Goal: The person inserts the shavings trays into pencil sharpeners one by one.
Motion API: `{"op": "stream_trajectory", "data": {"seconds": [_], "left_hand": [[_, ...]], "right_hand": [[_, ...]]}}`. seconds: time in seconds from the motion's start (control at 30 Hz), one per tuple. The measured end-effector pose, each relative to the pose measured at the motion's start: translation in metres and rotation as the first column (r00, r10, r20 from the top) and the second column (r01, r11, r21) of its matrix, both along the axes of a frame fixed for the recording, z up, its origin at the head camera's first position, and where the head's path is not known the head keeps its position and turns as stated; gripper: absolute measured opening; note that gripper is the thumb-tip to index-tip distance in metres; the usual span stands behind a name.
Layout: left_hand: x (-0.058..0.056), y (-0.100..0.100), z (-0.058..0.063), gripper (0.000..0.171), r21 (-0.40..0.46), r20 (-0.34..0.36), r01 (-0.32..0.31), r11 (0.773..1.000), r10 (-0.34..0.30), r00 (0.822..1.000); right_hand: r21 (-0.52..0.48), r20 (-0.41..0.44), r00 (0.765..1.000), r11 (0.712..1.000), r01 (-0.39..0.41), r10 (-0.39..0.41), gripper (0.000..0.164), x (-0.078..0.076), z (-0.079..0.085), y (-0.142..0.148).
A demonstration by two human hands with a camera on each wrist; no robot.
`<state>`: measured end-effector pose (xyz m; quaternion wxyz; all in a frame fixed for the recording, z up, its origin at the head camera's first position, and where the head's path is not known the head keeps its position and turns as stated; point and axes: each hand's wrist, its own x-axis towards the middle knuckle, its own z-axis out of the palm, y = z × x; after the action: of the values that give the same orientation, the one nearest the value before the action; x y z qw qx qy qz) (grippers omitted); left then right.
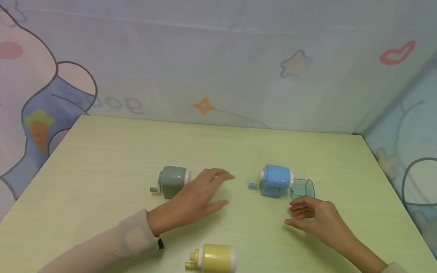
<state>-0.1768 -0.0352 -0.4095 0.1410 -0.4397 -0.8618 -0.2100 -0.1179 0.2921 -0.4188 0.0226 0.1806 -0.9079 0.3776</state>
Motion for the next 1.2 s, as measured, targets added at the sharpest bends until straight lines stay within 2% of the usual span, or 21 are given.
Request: {"op": "stream_trajectory", "data": {"seconds": [0.17, 0.43, 0.83, 1.2], "left_hand": [[0.001, 0.004, 0.0, 0.055, -0.01, 0.022, 0.002, 1.0, -0.001, 1.0], [0.001, 0.008, 0.0, 0.056, -0.017, 0.044, 0.007, 1.0, -0.006, 0.999], [-0.005, 0.019, -0.004, 0.055, 0.032, 0.053, 0.036, 0.999, -0.038, 0.998], [-0.009, 0.03, -0.005, 0.056, 0.041, 0.067, 0.054, 0.998, -0.056, 0.996]], "right_hand": [[-0.008, 0.014, 1.0, 1.0, 0.008, -0.008, 0.04, 0.001, -0.001, 0.002], [-0.003, -0.009, 1.0, 1.0, 0.016, -0.016, 0.038, 0.002, -0.002, 0.005], [0.0, -0.023, 0.999, 0.999, 0.046, -0.046, 0.037, 0.004, -0.004, 0.024], [0.023, 0.006, 0.994, 0.994, 0.109, -0.109, 0.037, 0.005, -0.001, 0.035]]}}
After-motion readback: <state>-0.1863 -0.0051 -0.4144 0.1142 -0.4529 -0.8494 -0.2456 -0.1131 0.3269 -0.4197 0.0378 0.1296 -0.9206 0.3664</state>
